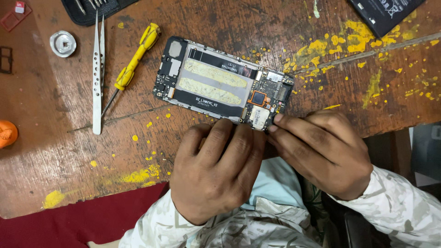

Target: The person works on a disassembled smartphone motherboard, using tweezers to manipulate small components and connectors on the circuit board. They repeatedly adjust and reposition tiny parts while the phone remains open on the workbench.

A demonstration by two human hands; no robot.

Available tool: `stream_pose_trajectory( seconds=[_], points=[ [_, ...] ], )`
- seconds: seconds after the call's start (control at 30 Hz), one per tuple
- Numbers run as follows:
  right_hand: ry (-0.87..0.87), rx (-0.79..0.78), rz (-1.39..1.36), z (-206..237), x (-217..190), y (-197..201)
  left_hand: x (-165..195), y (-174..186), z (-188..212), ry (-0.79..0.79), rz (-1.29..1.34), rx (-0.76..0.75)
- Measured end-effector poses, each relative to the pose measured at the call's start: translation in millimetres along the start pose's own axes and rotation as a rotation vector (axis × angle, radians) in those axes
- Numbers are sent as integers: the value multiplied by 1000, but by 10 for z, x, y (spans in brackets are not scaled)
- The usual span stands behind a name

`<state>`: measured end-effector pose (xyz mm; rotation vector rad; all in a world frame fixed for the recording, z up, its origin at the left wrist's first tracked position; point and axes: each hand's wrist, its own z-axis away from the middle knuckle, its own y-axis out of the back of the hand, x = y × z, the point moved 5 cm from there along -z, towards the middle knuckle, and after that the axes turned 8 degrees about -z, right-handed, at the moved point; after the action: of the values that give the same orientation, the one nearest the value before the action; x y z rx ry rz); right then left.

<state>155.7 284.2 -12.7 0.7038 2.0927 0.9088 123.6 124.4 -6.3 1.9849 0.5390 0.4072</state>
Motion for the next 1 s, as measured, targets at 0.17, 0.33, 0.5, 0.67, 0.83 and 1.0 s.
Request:
stream_pose_trajectory(
  seconds=[0.17,0.33,0.5,0.67,0.83,1.0],
  points=[
    [-12,3,-14,-7,-6,-2,0,8,-4,4,-8,-1],
    [-14,-5,-13,11,-3,-5,-8,35,-74,1,0,2],
    [4,4,2,0,-16,-9,-32,114,-141,-13,-36,61],
    [16,-12,23,-24,-29,-15,-50,144,-142,-3,-3,57],
    [-7,-30,52,-29,-51,-18,-66,143,-132,-7,-9,62],
    [-14,-50,62,-47,-56,-24,-63,141,-124,0,1,64]
  ],
)
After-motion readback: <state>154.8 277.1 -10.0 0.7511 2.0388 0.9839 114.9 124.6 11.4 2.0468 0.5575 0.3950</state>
